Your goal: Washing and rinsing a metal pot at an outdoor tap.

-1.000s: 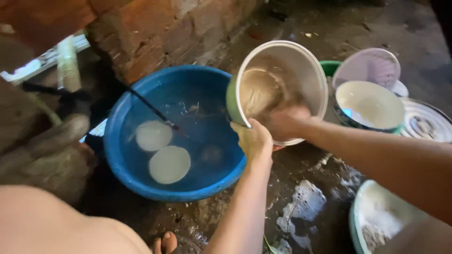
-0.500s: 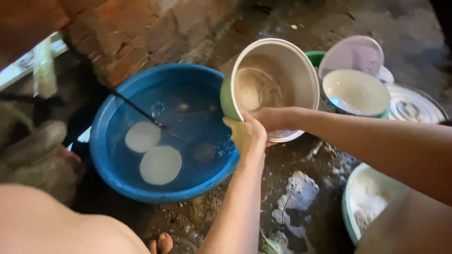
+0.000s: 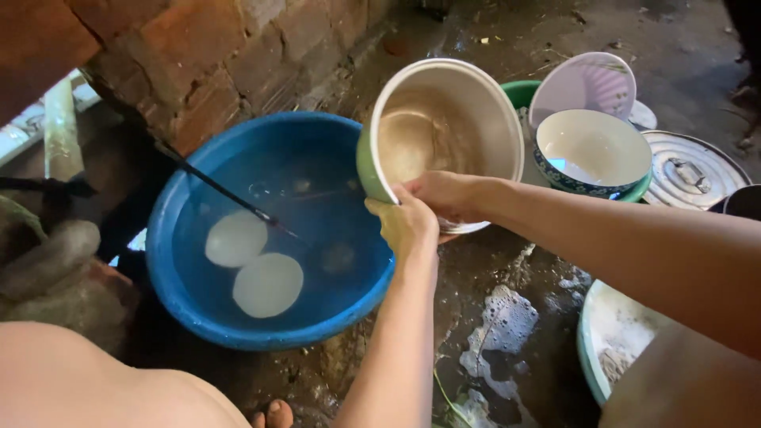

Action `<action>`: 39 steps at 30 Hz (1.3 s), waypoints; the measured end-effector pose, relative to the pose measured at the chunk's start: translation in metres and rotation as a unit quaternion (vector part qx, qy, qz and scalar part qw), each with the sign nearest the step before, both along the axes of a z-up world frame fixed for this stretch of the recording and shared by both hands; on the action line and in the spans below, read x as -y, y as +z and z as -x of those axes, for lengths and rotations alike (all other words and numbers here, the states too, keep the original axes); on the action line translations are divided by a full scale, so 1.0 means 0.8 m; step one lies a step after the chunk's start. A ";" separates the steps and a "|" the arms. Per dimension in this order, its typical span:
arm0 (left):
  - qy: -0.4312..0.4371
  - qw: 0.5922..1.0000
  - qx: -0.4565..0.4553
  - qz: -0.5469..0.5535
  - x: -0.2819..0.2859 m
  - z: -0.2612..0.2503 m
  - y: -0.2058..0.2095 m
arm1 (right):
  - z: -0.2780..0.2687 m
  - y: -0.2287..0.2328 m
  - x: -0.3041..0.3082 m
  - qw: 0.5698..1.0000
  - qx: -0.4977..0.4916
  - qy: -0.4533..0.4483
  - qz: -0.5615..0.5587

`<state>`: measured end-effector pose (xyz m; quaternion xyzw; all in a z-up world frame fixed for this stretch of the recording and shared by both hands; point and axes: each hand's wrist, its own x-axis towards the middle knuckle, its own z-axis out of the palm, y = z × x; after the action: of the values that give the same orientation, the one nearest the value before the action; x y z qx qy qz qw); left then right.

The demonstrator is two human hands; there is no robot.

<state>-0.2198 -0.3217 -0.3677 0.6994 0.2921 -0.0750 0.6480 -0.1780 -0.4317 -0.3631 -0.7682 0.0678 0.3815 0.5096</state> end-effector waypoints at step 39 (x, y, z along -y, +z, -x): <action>-0.007 0.999 -0.045 0.021 -0.031 0.001 0.049 | -0.001 0.022 -0.007 0.792 0.223 0.283 0.493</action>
<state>-0.2208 -0.2969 -0.3283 0.6838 0.3147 -0.1167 0.6479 -0.1772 -0.4265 -0.3452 -0.9639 -0.0894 0.2415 -0.0678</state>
